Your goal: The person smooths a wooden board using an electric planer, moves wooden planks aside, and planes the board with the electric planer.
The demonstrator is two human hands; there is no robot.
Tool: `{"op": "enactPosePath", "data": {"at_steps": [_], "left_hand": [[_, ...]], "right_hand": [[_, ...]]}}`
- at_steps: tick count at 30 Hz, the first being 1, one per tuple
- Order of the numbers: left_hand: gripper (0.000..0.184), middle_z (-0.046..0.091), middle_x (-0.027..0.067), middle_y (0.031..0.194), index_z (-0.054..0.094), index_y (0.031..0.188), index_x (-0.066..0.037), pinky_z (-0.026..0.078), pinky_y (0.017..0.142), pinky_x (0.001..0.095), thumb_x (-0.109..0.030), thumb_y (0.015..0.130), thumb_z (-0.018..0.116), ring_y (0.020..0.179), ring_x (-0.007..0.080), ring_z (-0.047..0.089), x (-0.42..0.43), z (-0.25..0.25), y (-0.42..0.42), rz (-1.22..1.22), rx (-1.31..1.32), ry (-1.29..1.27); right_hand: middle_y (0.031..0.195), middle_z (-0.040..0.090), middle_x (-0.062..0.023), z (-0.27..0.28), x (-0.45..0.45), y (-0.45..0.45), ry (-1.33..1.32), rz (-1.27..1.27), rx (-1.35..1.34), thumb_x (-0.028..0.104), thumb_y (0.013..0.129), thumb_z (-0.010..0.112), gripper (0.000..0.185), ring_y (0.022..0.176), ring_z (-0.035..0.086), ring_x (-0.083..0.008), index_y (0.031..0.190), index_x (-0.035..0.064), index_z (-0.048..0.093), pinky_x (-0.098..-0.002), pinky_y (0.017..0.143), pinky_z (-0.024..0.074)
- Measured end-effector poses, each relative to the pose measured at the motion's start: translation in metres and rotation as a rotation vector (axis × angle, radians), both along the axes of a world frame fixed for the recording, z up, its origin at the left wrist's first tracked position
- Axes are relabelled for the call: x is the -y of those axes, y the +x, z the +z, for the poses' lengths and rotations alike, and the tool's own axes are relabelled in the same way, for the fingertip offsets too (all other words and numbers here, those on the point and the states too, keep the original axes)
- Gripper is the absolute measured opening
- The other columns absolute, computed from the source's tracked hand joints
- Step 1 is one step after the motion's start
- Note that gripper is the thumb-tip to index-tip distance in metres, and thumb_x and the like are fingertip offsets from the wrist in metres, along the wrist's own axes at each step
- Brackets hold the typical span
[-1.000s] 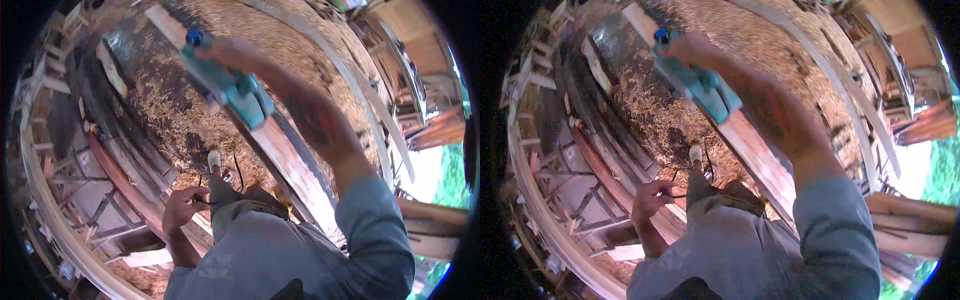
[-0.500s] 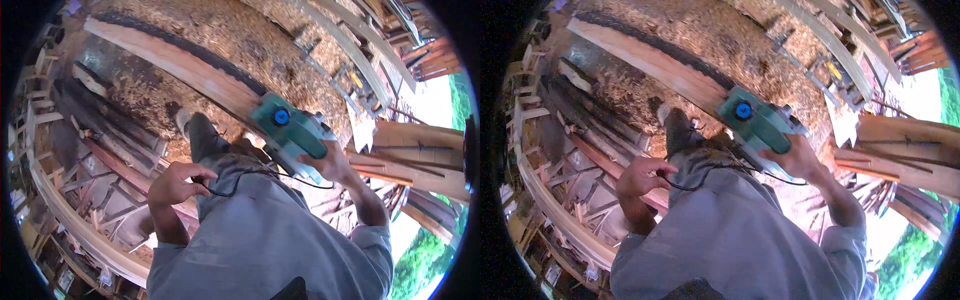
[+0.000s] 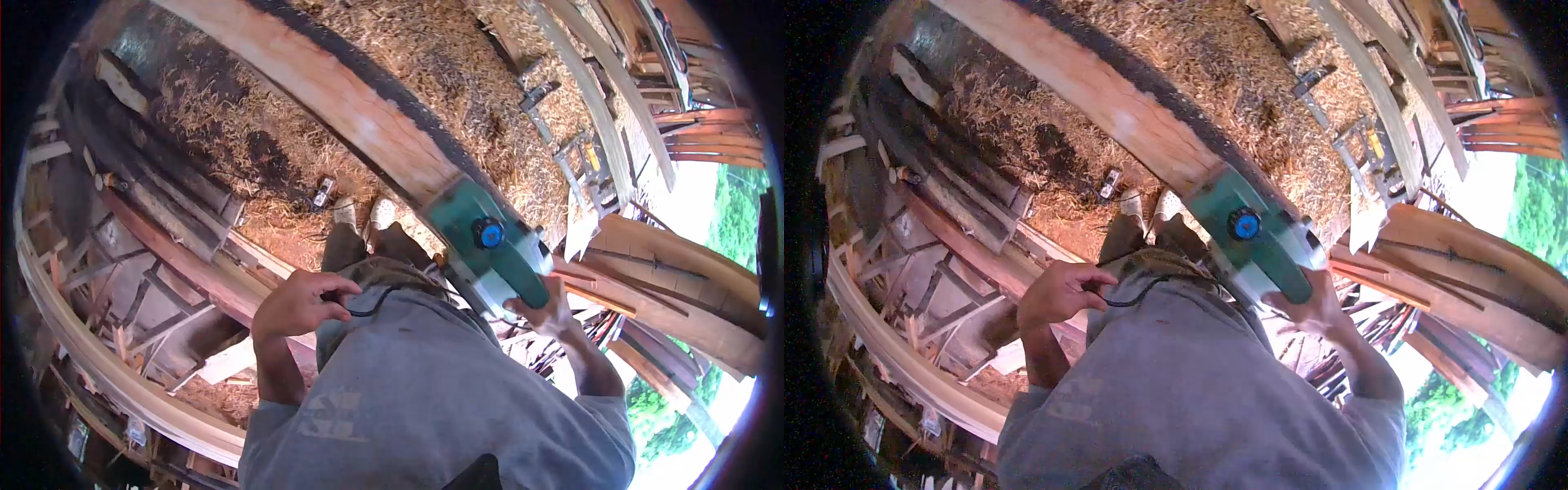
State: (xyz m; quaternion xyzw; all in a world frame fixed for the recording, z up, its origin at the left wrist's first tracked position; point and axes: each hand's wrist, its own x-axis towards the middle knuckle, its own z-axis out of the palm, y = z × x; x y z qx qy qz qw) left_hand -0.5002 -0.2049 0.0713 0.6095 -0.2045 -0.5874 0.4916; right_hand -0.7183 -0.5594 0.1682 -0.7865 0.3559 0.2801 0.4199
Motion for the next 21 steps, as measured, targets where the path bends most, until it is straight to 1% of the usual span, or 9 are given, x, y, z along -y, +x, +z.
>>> {"op": "enactPosePath", "data": {"at_steps": [5, 8, 9, 10, 11, 14, 16, 19, 21], "left_hand": [[0.043, 0.071, 0.0097, 0.081, 0.07, 0.112, 0.0, 0.053, 0.071, 0.0295, 0.003, 0.07, 0.079, 0.076, 0.0146, 0.067, -0.035, 0.008, -0.004, 0.062, 0.097, 0.006], [0.043, 0.07, 0.0087, 0.081, 0.071, 0.111, 0.0, 0.053, 0.071, 0.0296, 0.002, 0.069, 0.081, 0.076, 0.0141, 0.067, -0.059, -0.001, -0.009, 0.103, 0.118, 0.004], [0.043, 0.07, 0.0082, 0.08, 0.071, 0.11, -0.001, 0.053, 0.071, 0.0297, 0.002, 0.068, 0.081, 0.076, 0.0139, 0.066, -0.065, -0.005, -0.01, 0.126, 0.105, 0.0], [0.043, 0.07, 0.0082, 0.08, 0.071, 0.11, -0.001, 0.053, 0.071, 0.0297, 0.002, 0.068, 0.081, 0.076, 0.0139, 0.066, -0.068, -0.008, -0.009, 0.114, 0.102, -0.013], [0.042, 0.07, 0.0076, 0.08, 0.072, 0.109, -0.001, 0.053, 0.071, 0.0298, 0.003, 0.068, 0.08, 0.075, 0.0137, 0.066, -0.07, -0.012, -0.007, 0.123, 0.108, -0.018], [0.04, 0.069, 0.0065, 0.08, 0.072, 0.109, 0.0, 0.053, 0.071, 0.0296, 0.005, 0.07, 0.079, 0.075, 0.0129, 0.066, -0.066, -0.018, -0.006, 0.081, 0.114, 0.018], [0.036, 0.067, 0.0044, 0.08, 0.071, 0.109, 0.002, 0.052, 0.069, 0.0275, 0.007, 0.074, 0.077, 0.075, 0.0109, 0.063, -0.072, -0.033, -0.016, 0.136, -0.002, 0.088], [0.035, 0.065, 0.0033, 0.079, 0.071, 0.111, 0.003, 0.05, 0.068, 0.0257, 0.007, 0.076, 0.075, 0.074, 0.0097, 0.06, -0.083, -0.047, -0.043, 0.161, 0.078, 0.144], [0.036, 0.064, 0.0019, 0.078, 0.07, 0.112, 0.002, 0.048, 0.066, 0.0248, 0.008, 0.077, 0.075, 0.072, 0.009, 0.057, -0.086, -0.05, -0.068, 0.153, 0.149, 0.181]], "right_hand": [[0.065, 0.061, -0.0056, -0.002, -0.039, 0.119, 0.03, 0.113, 0.125, 0.032, 0.08, 0.082, 0.038, 0.061, 0.051, -0.012, 0.087, -0.0024, 0.066, -0.0349, 0.054, 0.0421], [0.061, 0.058, -0.0001, -0.026, -0.062, 0.188, -0.041, 0.213, 0.417, 0.037, 0.086, 0.075, 0.04, 0.053, 0.055, -0.0115, 0.108, 0.0036, 0.068, -0.031, 0.048, 0.0439], [0.066, 0.061, -0.0026, -0.019, -0.07, 0.221, -0.069, 0.251, 0.214, 0.038, 0.087, 0.074, 0.04, 0.056, 0.056, -0.0106, 0.113, 0.0088, 0.068, -0.0318, 0.051, 0.0458], [0.068, 0.063, -0.0041, -0.006, -0.086, 0.252, -0.051, 0.29, 0.3, 0.039, 0.09, 0.07, 0.038, 0.056, 0.058, -0.0121, 0.117, 0.013, 0.068, -0.0326, 0.052, 0.0475], [0.073, 0.067, -0.004, -0.071, -0.077, 0.275, -0.199, 0.591, 0.892, 0.041, 0.094, 0.065, 0.034, 0.057, 0.061, -0.0147, 0.12, 0.0194, 0.068, -0.0341, 0.054, 0.0499], [0.061, 0.061, -0.0037, -0.098, -0.089, 0.37, -0.67, 1.04, 1.08, 0.038, 0.102, 0.053, 0.029, 0.05, 0.06, -0.0148, 0.121, 0.0247, 0.07, -0.0331, 0.052, 0.0494], [0.099, 0.071, -0.0129, -0.064, -0.113, 0.402, -0.942, 1.323, 0.704, 0.015, 0.092, 0.059, 0.019, 0.089, 0.071, -0.0269, 0.107, 0.0114, 0.07, -0.0438, 0.062, 0.0533], [0.076, 0.071, -0.0068, -0.097, -0.102, 0.426, -0.864, 1.315, 0.958, 0.014, 0.084, 0.062, 0.016, 0.075, 0.071, -0.0259, 0.095, 0.0123, 0.073, -0.0459, 0.057, 0.0527], [0.079, 0.071, -0.0076, -0.098, -0.094, 0.4, -0.934, 1.362, 0.943, 0.013, 0.084, 0.062, 0.015, 0.074, 0.07, -0.0269, 0.094, 0.0116, 0.073, -0.046, 0.059, 0.0531]]}}
